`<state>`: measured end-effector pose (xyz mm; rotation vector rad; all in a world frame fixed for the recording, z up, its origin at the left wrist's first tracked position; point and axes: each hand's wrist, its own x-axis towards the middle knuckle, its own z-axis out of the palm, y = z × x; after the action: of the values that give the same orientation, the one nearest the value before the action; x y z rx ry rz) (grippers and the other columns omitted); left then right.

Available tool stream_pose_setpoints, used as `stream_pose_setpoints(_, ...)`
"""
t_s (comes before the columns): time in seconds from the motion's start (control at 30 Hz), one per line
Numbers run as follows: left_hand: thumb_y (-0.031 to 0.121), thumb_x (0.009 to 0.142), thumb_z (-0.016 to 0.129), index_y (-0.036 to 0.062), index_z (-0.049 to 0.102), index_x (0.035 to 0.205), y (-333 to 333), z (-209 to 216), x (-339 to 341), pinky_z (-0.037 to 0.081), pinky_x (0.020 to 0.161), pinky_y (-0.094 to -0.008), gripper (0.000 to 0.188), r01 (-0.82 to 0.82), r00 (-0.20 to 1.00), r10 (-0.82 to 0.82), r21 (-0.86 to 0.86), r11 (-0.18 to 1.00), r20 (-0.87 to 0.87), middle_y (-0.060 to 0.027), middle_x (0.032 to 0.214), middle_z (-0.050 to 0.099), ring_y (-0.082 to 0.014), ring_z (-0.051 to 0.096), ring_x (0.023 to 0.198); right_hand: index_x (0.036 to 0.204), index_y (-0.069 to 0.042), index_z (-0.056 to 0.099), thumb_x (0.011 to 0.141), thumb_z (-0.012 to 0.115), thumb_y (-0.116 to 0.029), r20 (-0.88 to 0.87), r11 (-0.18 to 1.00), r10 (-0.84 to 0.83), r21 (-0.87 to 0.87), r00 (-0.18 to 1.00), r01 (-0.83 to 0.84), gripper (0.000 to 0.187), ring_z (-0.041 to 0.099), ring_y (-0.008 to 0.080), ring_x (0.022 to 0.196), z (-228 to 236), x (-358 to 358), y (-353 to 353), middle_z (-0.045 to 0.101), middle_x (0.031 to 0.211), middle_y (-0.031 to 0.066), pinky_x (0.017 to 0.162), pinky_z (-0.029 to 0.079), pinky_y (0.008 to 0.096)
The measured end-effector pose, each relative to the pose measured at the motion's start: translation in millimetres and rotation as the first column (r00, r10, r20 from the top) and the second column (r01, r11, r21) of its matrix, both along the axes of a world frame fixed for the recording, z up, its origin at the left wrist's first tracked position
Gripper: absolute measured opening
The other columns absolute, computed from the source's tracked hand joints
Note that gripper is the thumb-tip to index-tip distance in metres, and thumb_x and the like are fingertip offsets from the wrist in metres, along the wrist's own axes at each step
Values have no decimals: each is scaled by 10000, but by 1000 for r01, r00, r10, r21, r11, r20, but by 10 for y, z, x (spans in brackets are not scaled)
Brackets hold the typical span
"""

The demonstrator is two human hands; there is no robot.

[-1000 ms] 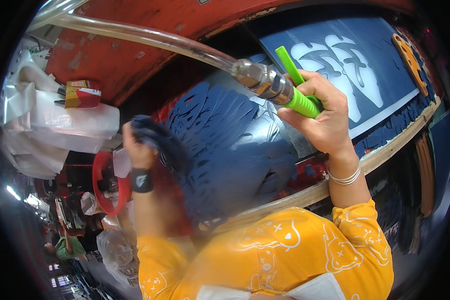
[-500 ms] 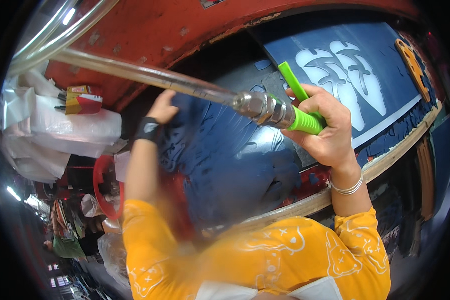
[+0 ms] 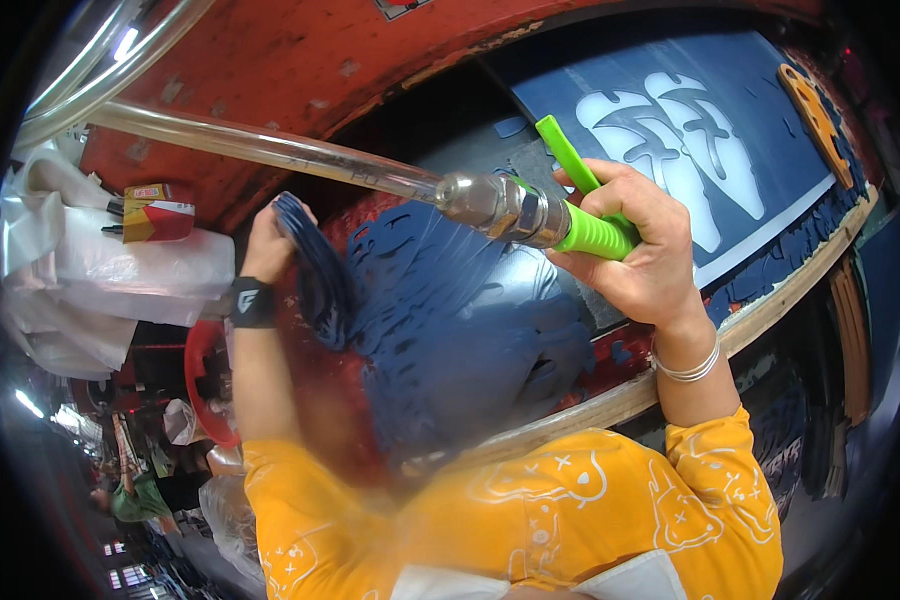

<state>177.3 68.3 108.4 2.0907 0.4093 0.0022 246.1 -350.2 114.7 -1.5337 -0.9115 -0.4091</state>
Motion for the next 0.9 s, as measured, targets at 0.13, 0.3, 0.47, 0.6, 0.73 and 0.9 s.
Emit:
stream_pose_setpoints(0.13, -46, 712, 518, -22, 573, 1108, -235, 76, 189, 494, 842, -324, 400, 376, 926, -368, 142, 915, -83, -107, 981, 647, -212, 621, 919, 798, -27, 628, 622, 840, -120, -29, 999, 15, -45, 999, -16, 291, 671, 297, 827, 2, -27, 32, 668, 931, 188, 696, 516, 315)
stream_pose_setpoints(0.3, 3, 719, 543, 28, 553, 1245, -647, -557, 673, 398, 1040, -412, 526, 509, 861, -423, 517, 688, -285, -227, 1246, 563, -405, 487, 1203, 792, -28, 626, 624, 839, -131, -2, 996, 6, -88, 1000, -7, 290, 672, 308, 822, -16, -31, 23, 665, 930, 200, 693, 523, 323)
stream_pose_setpoints(0.47, -13, 665, 582, 31, 591, 1065, -547, -534, 555, 440, 926, -443, 402, 382, 896, -432, 681, 625, -106, -189, 1052, 610, -388, 546, 1057, 786, -34, 622, 634, 831, -143, 33, 998, -6, -65, 999, 9, 280, 667, 316, 810, -22, 1, -7, 665, 963, 201, 688, 524, 327)
stream_pose_setpoints(0.6, -18, 602, 622, 18, 561, 1046, -507, -346, 84, 495, 786, -392, 449, -57, 857, -374, 788, 614, 354, -170, 945, 607, -347, 602, 894, 781, -31, 617, 641, 820, -134, 23, 997, -14, -78, 1000, 15, 267, 665, 306, 823, 1, -12, -30, 668, 972, 190, 700, 519, 328)
stream_pose_setpoints(0.73, 36, 868, 582, 31, 577, 1093, -382, 115, -281, 498, 766, -308, 226, -162, 714, 47, 100, 982, 698, -77, 878, 618, -169, 604, 831, 789, -21, 615, 650, 808, -123, -40, 992, 6, -125, 999, -11, 259, 660, 266, 840, 64, -28, -50, 671, 991, 173, 726, 505, 322)
stream_pose_setpoints(0.9, 247, 1022, 413, 91, 499, 1292, -685, 424, -438, 438, 1030, -470, 324, 239, 338, 391, -480, 844, 856, -147, 1174, 603, -243, 576, 1125, 958, 7, 649, 825, 715, -154, -240, 954, 201, 266, 950, -135, 219, 549, 59, 656, 424, 16, -33, 657, 884, 75, 594, 447, 200)
